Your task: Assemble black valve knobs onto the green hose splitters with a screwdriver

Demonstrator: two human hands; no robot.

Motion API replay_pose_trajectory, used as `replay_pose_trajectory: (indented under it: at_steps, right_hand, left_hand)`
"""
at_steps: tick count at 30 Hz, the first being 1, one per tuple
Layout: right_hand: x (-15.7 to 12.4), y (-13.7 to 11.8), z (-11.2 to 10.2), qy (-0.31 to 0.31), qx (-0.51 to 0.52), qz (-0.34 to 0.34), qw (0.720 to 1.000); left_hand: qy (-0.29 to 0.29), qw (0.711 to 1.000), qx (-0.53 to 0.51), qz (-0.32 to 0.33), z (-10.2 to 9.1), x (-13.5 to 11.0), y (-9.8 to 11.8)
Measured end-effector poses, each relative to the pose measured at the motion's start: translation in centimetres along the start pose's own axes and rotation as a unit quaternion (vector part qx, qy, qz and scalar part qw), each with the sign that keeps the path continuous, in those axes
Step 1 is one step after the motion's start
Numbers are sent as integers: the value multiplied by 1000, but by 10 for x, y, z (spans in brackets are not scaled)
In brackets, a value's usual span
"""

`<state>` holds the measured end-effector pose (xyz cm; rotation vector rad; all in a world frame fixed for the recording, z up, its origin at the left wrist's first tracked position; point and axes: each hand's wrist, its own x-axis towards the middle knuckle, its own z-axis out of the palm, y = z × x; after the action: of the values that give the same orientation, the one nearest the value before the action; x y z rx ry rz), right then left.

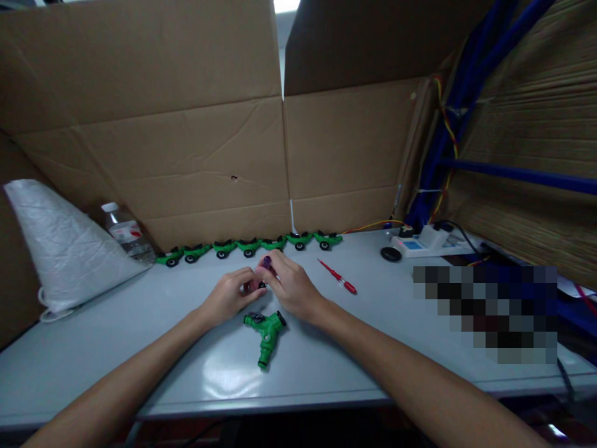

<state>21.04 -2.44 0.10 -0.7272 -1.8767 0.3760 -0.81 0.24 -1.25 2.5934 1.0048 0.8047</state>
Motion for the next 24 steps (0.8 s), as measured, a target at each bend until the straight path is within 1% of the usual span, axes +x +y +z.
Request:
replay_pose_trajectory:
  at_steps: [2,5,10,13,16,20,24]
  right_hand:
    - [0,0,0,-8,-1,-3,1000]
    - [-1,2,1,-1,2,8,1000]
    - [0,3,2,-37,-15,6,999]
    - [0,1,3,-27,-8,7,1000]
    - [-1,0,3,-34,-8,9,999]
    - [-4,3,4,-15,1,8,1000]
    - [-5,5,5,-46,-13,0,999]
  left_hand:
    - [-4,1000,5,-2,2,-1,-2]
    - [-18,1000,2,-3,5,-1,-3]
    - [-23,1000,-9,-10,11,-3,-4]
    - [-17,1000,-19,-9,11,-4,-4]
    - [-17,1000,-17,-6,11,-4,-3]
    - [-21,1000,-12,-5,10,-4,-1]
    - [-21,1000,-10,-5,10,-4,0]
